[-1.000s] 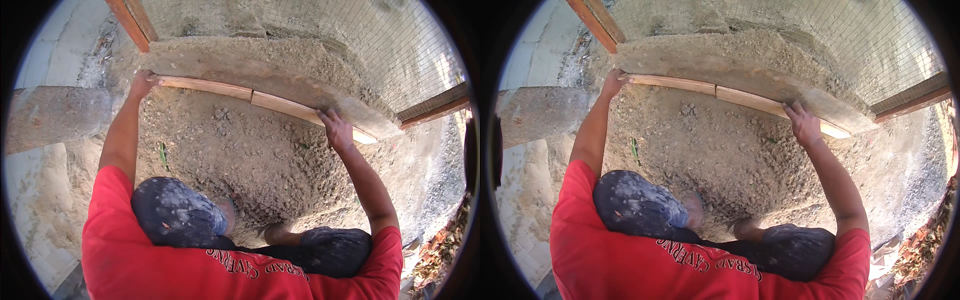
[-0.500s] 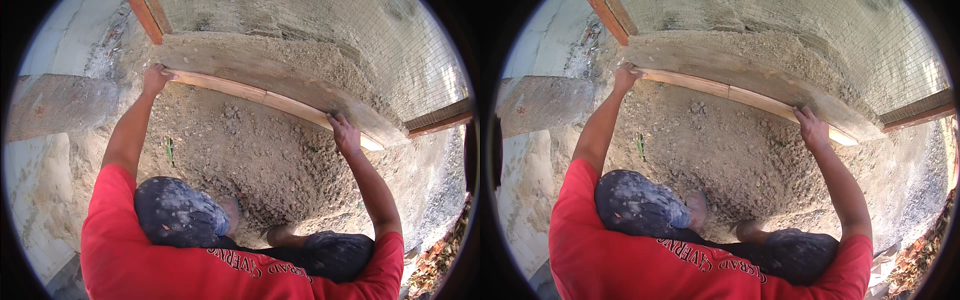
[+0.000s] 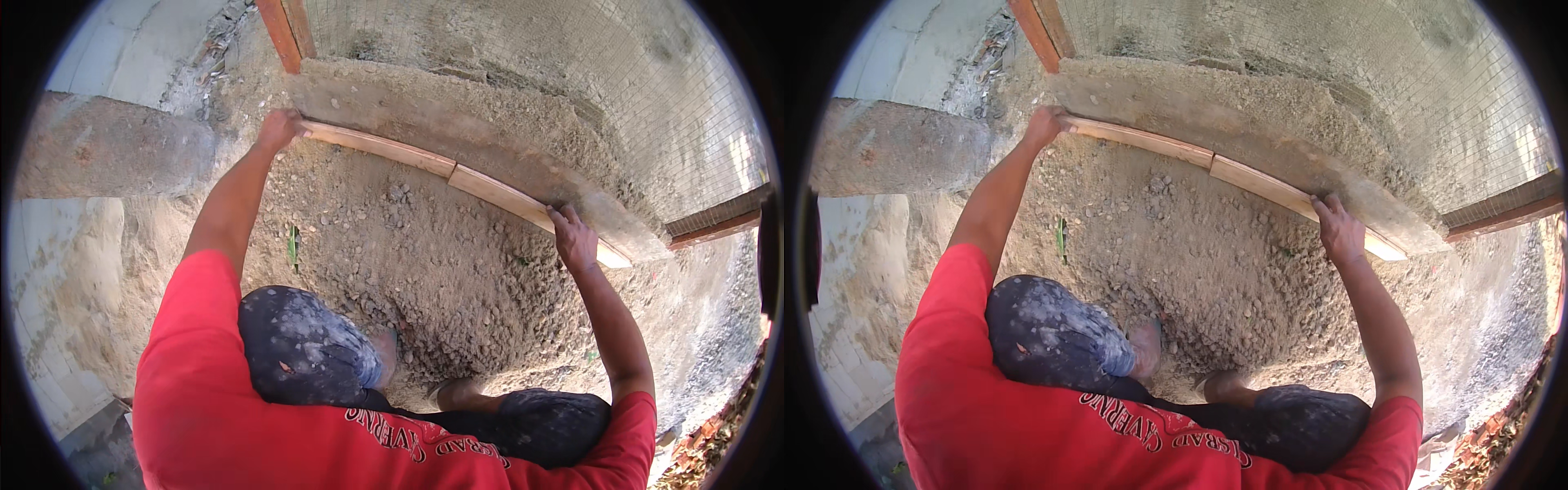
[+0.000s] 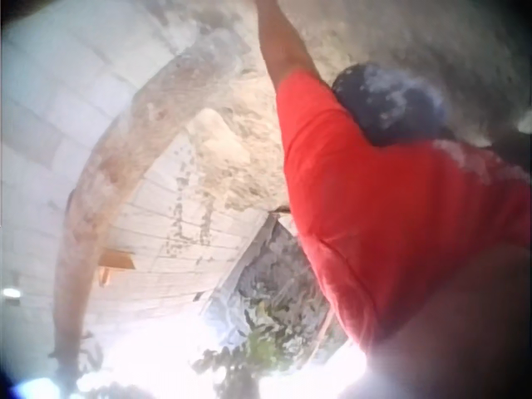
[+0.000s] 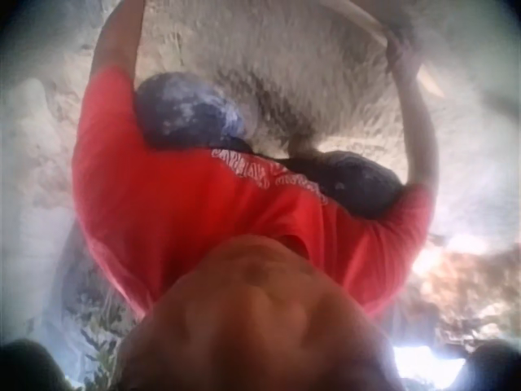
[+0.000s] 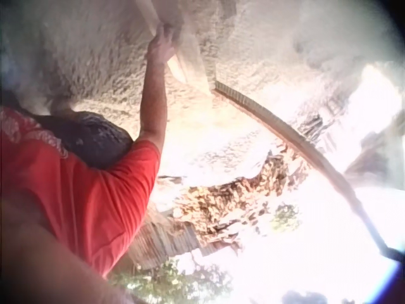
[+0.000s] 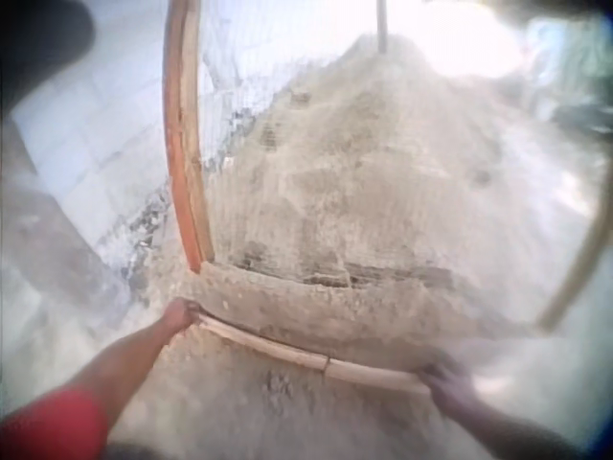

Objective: The person uses a shovel to throw sand onto a vertical mesh screen and then uses their hands and a wooden board to smooth the pile of gravel and sand remaining at the base of the screen.

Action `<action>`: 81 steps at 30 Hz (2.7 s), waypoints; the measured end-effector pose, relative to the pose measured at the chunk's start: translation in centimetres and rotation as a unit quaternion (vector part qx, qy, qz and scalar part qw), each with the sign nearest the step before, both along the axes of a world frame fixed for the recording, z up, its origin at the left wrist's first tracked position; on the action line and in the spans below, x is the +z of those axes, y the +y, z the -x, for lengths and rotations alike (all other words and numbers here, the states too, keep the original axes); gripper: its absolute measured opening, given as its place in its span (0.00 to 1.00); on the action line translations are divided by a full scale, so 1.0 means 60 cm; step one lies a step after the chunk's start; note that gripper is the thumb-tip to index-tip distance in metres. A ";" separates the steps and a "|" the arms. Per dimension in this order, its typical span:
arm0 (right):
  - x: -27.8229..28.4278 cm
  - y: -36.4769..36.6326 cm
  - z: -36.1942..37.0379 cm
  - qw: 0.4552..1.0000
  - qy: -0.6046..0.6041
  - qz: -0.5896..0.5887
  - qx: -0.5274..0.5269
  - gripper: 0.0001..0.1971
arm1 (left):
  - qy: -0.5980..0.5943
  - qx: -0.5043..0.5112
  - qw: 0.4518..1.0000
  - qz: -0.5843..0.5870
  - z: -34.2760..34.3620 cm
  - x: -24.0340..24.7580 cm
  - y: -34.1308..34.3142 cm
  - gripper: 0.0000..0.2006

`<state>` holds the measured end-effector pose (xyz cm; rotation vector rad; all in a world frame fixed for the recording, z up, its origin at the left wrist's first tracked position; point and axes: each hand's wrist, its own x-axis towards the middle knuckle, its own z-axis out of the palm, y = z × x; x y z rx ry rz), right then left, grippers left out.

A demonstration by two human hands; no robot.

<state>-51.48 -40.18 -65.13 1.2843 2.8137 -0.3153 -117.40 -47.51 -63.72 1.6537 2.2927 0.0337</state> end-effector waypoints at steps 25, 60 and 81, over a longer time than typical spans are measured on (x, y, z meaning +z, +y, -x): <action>-0.011 0.001 -0.008 0.999 0.036 -0.015 0.035 0.23 | 0.014 0.056 0.994 -0.098 -0.054 -0.011 0.010 0.33; 0.102 -0.317 -0.202 0.956 0.031 0.260 0.134 0.45 | -0.149 -0.483 0.862 -0.038 -0.391 0.074 -0.374 0.29; -0.013 -0.270 -0.059 0.995 0.043 0.084 0.019 0.36 | -0.034 -0.290 0.944 -0.151 -0.540 -0.005 -0.050 0.24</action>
